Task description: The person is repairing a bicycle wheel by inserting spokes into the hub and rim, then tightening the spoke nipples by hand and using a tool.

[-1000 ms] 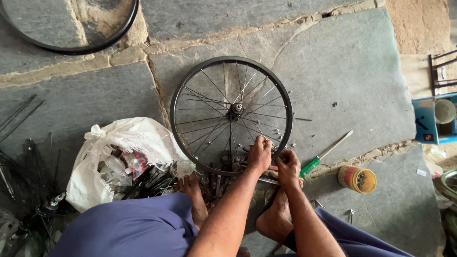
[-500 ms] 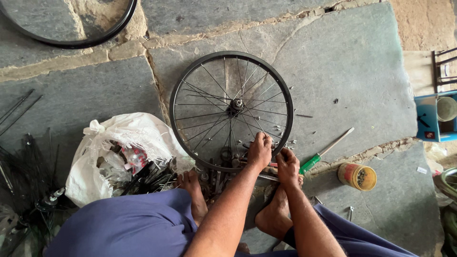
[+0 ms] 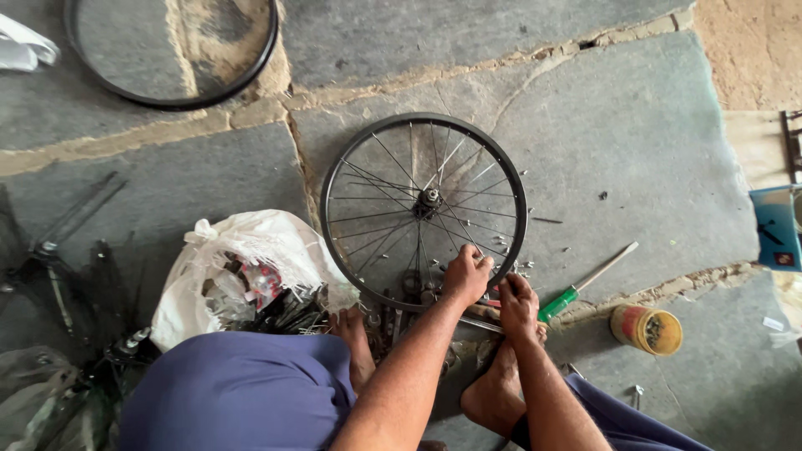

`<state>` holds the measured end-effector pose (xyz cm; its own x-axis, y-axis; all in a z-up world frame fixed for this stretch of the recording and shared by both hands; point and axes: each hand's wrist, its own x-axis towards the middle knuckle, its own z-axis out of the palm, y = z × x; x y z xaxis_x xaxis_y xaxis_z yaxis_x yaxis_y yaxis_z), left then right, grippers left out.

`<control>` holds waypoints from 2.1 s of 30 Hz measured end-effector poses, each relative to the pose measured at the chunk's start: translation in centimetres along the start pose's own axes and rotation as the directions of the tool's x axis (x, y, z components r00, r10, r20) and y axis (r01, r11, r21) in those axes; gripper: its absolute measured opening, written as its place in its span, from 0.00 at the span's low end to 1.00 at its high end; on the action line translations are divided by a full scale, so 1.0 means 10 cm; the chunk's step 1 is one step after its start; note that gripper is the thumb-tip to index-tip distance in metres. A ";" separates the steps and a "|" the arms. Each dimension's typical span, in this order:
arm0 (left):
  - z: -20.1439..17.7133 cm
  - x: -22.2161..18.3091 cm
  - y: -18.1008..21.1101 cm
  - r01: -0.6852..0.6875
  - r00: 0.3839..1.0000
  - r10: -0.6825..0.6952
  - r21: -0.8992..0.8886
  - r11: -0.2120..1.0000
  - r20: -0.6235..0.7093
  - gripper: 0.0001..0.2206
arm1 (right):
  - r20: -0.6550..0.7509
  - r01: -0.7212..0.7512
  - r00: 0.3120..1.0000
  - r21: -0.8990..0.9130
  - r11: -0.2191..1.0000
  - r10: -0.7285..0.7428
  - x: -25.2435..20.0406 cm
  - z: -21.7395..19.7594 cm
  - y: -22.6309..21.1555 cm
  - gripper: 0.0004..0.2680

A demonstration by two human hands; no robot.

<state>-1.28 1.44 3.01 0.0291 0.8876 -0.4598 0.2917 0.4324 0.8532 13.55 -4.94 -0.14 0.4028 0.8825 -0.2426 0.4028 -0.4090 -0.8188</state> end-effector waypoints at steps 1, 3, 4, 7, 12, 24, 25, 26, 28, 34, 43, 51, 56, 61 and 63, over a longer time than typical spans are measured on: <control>-0.10 -0.04 0.11 0.005 1.000 -0.003 0.107 0.994 -0.021 0.13 | -0.010 -0.086 0.996 0.075 0.993 0.087 -0.04 0.02 0.00 0.08; -0.33 -0.06 0.29 0.024 0.998 -0.004 0.316 0.948 -0.064 0.10 | 0.030 -0.231 0.973 0.242 0.942 0.231 -0.03 0.03 0.02 0.11; -0.46 -0.05 0.34 -0.098 0.966 0.177 0.369 0.924 -0.186 0.09 | 0.078 -0.292 0.956 0.328 0.898 0.282 0.01 0.03 0.05 0.12; -0.78 0.02 0.34 -0.237 0.731 0.569 0.643 0.728 -0.376 0.07 | 0.264 -0.425 0.904 0.484 0.764 0.336 0.04 0.05 0.22 0.12; -1.05 0.00 0.23 0.040 0.879 0.369 0.819 0.572 -0.301 0.05 | 0.278 -0.387 0.918 0.476 0.790 0.282 0.09 0.11 0.27 0.13; -0.65 0.27 -0.31 -0.026 0.860 0.361 0.674 0.738 -0.362 0.03 | 0.162 -0.228 0.968 0.269 0.936 0.189 -0.06 0.04 -0.23 0.15; -0.64 0.30 -0.36 -0.041 0.857 0.364 0.658 0.752 -0.364 0.02 | 0.163 -0.222 0.970 0.276 0.935 0.182 -0.06 0.05 -0.21 0.15; -0.64 0.33 -0.39 -0.055 0.855 0.368 0.641 0.766 -0.366 0.02 | 0.163 -0.216 0.971 0.283 0.934 0.174 -0.05 0.05 -0.20 0.15; -0.68 0.29 -0.38 -0.067 0.851 0.354 0.589 0.806 -0.388 0.03 | 0.177 -0.253 0.962 0.305 0.918 0.207 -0.08 0.04 -0.20 0.15; -0.91 0.25 -0.06 0.023 0.827 0.251 0.476 0.879 -0.504 0.11 | 0.199 -0.261 0.957 0.261 0.930 0.212 -0.08 0.09 -0.44 0.14; -1.06 0.30 0.08 0.229 0.892 0.042 0.531 0.816 -0.450 0.09 | 0.209 -0.266 0.953 0.217 0.939 0.221 -0.09 0.08 -0.51 0.16; -0.79 0.22 -0.05 0.222 0.907 -0.093 0.278 0.935 -0.410 0.16 | 0.295 -0.338 0.919 0.241 0.910 0.264 -0.03 0.13 -0.49 0.22; -0.55 0.13 -0.45 0.176 0.931 -0.277 -0.371 0.912 -0.238 0.21 | 0.259 -0.361 0.922 0.302 0.882 0.288 -0.02 0.13 -0.50 0.19; -0.41 0.10 -0.59 -0.047 0.883 -0.108 -0.314 0.948 -0.456 0.20 | 0.241 -0.352 0.925 0.261 0.899 0.293 -0.02 0.15 -0.52 0.19; -0.42 0.07 -0.51 -0.085 0.844 -0.041 -0.209 0.974 -0.534 0.19 | 0.209 -0.316 0.940 0.229 0.921 0.271 -0.03 0.17 -0.54 0.18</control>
<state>-6.72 0.56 -0.66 -0.4979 0.8168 -0.2914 0.0818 0.3787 0.9219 9.90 -2.58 3.49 0.3161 0.7672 -0.5582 0.0557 -0.6023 -0.7963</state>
